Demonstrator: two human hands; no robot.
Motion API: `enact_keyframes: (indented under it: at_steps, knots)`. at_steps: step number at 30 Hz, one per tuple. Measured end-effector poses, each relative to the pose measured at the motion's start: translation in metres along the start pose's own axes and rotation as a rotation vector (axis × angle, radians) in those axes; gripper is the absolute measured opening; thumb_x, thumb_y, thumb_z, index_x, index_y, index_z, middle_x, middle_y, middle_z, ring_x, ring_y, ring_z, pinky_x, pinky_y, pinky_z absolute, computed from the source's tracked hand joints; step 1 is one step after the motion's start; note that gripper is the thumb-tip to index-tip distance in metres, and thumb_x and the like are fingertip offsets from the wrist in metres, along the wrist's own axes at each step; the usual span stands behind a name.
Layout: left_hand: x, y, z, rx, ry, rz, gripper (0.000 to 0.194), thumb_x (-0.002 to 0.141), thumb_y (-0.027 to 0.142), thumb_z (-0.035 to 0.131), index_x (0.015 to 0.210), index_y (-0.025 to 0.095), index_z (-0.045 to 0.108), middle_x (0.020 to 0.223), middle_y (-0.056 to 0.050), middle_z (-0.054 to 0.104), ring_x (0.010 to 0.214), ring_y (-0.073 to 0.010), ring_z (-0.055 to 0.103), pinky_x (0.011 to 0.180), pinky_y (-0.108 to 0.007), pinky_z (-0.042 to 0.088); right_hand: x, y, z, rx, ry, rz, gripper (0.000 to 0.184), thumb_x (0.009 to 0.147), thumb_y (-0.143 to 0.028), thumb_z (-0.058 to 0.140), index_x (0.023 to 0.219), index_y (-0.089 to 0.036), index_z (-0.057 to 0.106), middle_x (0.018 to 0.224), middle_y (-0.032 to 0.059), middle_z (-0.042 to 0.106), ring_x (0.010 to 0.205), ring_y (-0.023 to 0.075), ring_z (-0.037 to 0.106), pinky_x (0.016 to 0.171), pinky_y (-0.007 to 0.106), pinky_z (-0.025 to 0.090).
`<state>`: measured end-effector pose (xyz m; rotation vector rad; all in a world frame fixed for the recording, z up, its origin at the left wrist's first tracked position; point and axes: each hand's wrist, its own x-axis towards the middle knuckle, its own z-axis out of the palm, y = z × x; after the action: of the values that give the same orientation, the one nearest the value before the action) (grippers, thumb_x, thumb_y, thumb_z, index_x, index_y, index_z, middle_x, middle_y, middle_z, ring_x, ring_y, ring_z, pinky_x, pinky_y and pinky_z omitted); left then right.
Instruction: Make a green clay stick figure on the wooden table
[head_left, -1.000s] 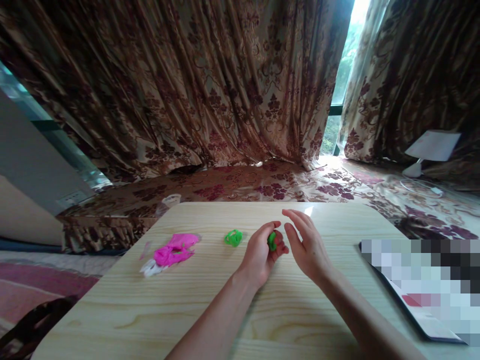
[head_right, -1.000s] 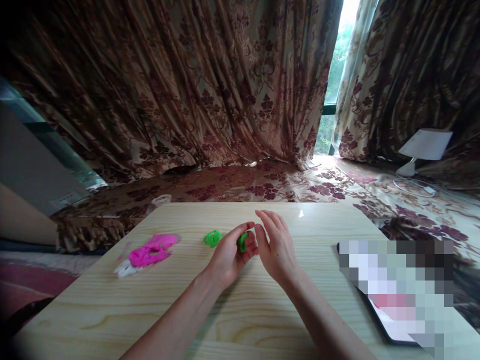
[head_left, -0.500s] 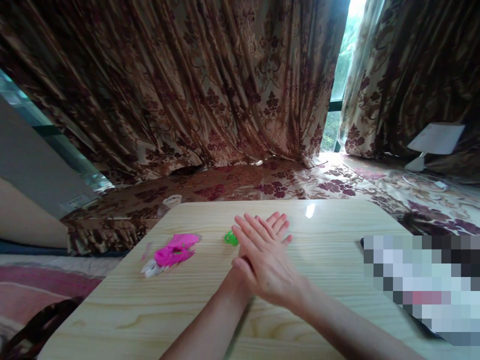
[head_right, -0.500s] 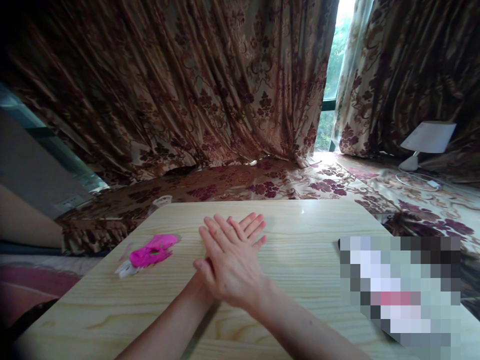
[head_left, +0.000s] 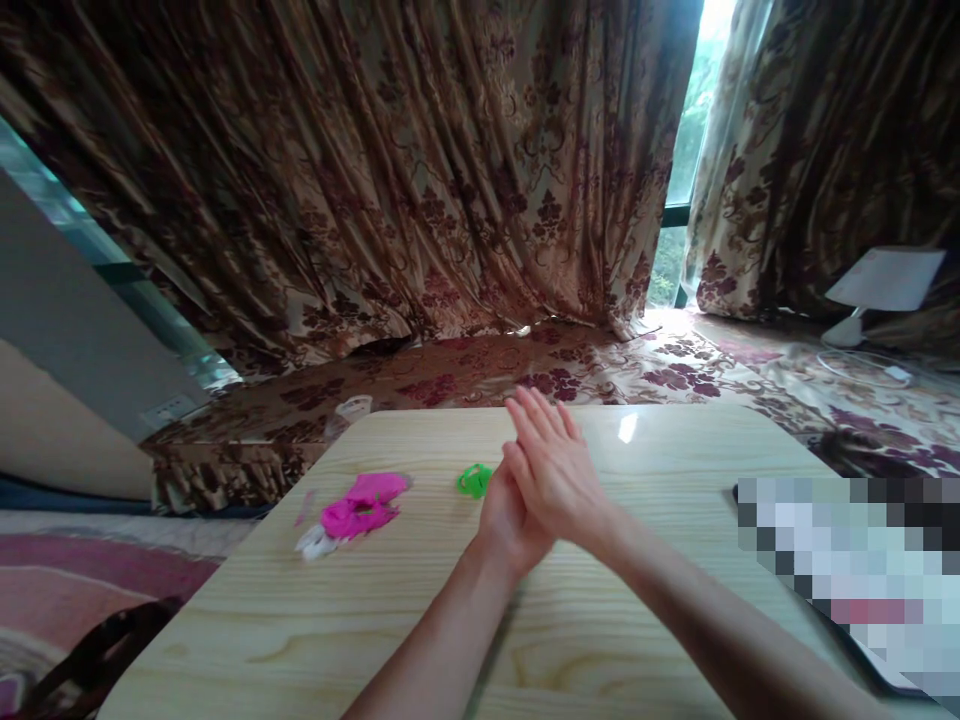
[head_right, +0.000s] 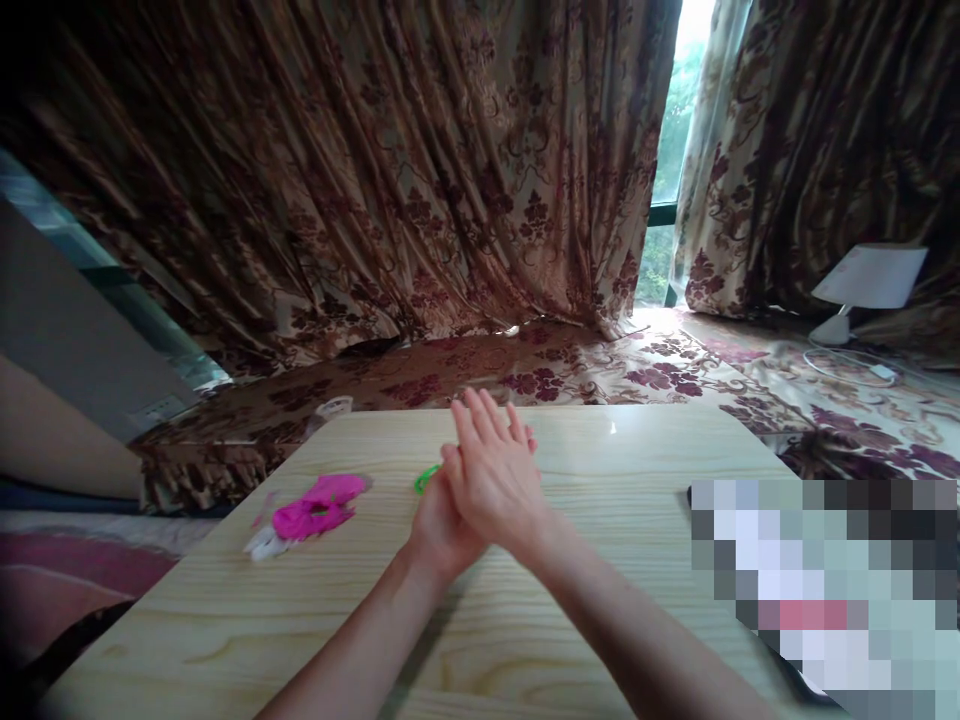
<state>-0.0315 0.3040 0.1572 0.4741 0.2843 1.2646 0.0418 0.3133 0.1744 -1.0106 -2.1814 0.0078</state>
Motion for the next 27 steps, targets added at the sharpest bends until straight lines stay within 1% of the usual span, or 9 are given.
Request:
enact_keyframes:
  at_steps: [5, 9, 13, 16, 21, 22, 23, 25, 27]
  knots:
    - [-0.006, 0.016, 0.008, 0.141, -0.009, 0.187, 0.048, 0.087, 0.039, 0.026, 0.122, 0.017, 0.049, 0.133, -0.007, 0.043, 0.128, -0.0203, 0.029, 0.105, -0.04, 0.023, -0.021, -0.005, -0.01, 0.001, -0.107, -0.162, 0.05, 0.087, -0.023, 0.033, 0.136, -0.011, 0.028, 0.145, 0.0073, 0.02, 0.134, 0.0204, 0.01, 0.109, 0.043, 0.012]
    - [-0.007, 0.006, 0.008, 0.372, 0.054, 0.359, 0.056, 0.088, 0.038, 0.013, 0.108, 0.019, 0.061, 0.125, 0.0, 0.052, 0.129, -0.0097, 0.026, 0.103, -0.026, 0.024, -0.015, -0.02, -0.006, 0.04, -0.122, -0.171, 0.056, 0.086, -0.038, 0.037, 0.136, -0.013, 0.028, 0.144, 0.0068, 0.023, 0.133, 0.0217, 0.011, 0.108, 0.044, 0.011]
    - [-0.007, 0.015, 0.007, 0.401, -0.014, 0.169, 0.061, 0.087, 0.043, 0.013, 0.114, 0.009, 0.056, 0.127, -0.009, 0.05, 0.123, -0.0154, 0.037, 0.098, -0.028, 0.031, 0.003, 0.005, -0.003, -0.033, -0.019, 0.03, 0.051, 0.089, -0.031, 0.031, 0.136, -0.01, 0.027, 0.144, 0.0095, 0.023, 0.133, 0.0215, 0.012, 0.107, 0.047, 0.009]
    - [-0.008, 0.019, 0.009, 0.117, -0.008, 0.124, 0.054, 0.086, 0.045, 0.025, 0.125, 0.013, 0.045, 0.134, -0.011, 0.042, 0.127, -0.0212, 0.032, 0.103, -0.038, 0.026, -0.013, 0.0, -0.007, -0.043, -0.073, -0.05, 0.05, 0.089, -0.026, 0.03, 0.136, -0.01, 0.026, 0.145, 0.0084, 0.019, 0.134, 0.02, 0.009, 0.108, 0.045, 0.009]
    - [-0.01, -0.016, 0.019, -0.064, 0.159, 0.581, 0.044, 0.086, 0.045, 0.026, 0.129, 0.038, 0.036, 0.141, 0.012, 0.029, 0.133, -0.0121, 0.013, 0.107, -0.029, 0.017, -0.016, -0.03, 0.0, 0.03, -0.108, -0.222, 0.063, 0.084, -0.046, 0.039, 0.136, -0.014, 0.028, 0.145, 0.0064, 0.021, 0.134, 0.0232, 0.008, 0.108, 0.046, 0.007]
    - [-0.01, -0.018, 0.019, -0.084, 0.173, 0.568, 0.044, 0.086, 0.045, 0.024, 0.128, 0.04, 0.037, 0.141, 0.012, 0.029, 0.133, -0.0123, 0.013, 0.106, -0.03, 0.019, -0.008, -0.027, 0.002, 0.018, -0.07, -0.154, 0.062, 0.084, -0.046, 0.038, 0.136, -0.014, 0.027, 0.145, 0.0069, 0.021, 0.134, 0.0234, 0.008, 0.108, 0.047, 0.007]
    - [-0.009, -0.016, 0.019, -0.067, 0.137, 0.354, 0.044, 0.086, 0.045, 0.024, 0.128, 0.038, 0.037, 0.141, 0.011, 0.029, 0.133, -0.0138, 0.015, 0.106, -0.032, 0.02, -0.001, -0.02, 0.004, -0.002, -0.016, -0.065, 0.061, 0.086, -0.044, 0.037, 0.136, -0.013, 0.027, 0.145, 0.0083, 0.02, 0.134, 0.0234, 0.009, 0.107, 0.048, 0.007]
    - [-0.008, -0.001, 0.016, -0.045, 0.102, 0.165, 0.049, 0.087, 0.04, 0.029, 0.13, 0.019, 0.039, 0.139, -0.007, 0.034, 0.13, -0.0242, 0.025, 0.103, -0.042, 0.024, 0.005, -0.003, 0.004, -0.05, 0.037, 0.075, 0.054, 0.089, -0.035, 0.032, 0.136, -0.01, 0.027, 0.145, 0.0108, 0.019, 0.134, 0.0225, 0.01, 0.107, 0.048, 0.007]
    - [-0.007, 0.019, 0.011, -0.03, 0.012, 0.063, 0.052, 0.086, 0.043, 0.031, 0.129, 0.015, 0.04, 0.137, -0.011, 0.037, 0.127, -0.0242, 0.03, 0.103, -0.04, 0.026, -0.003, 0.005, -0.002, -0.065, -0.023, 0.047, 0.049, 0.09, -0.028, 0.029, 0.135, -0.01, 0.028, 0.144, 0.0102, 0.021, 0.134, 0.0215, 0.011, 0.107, 0.047, 0.009]
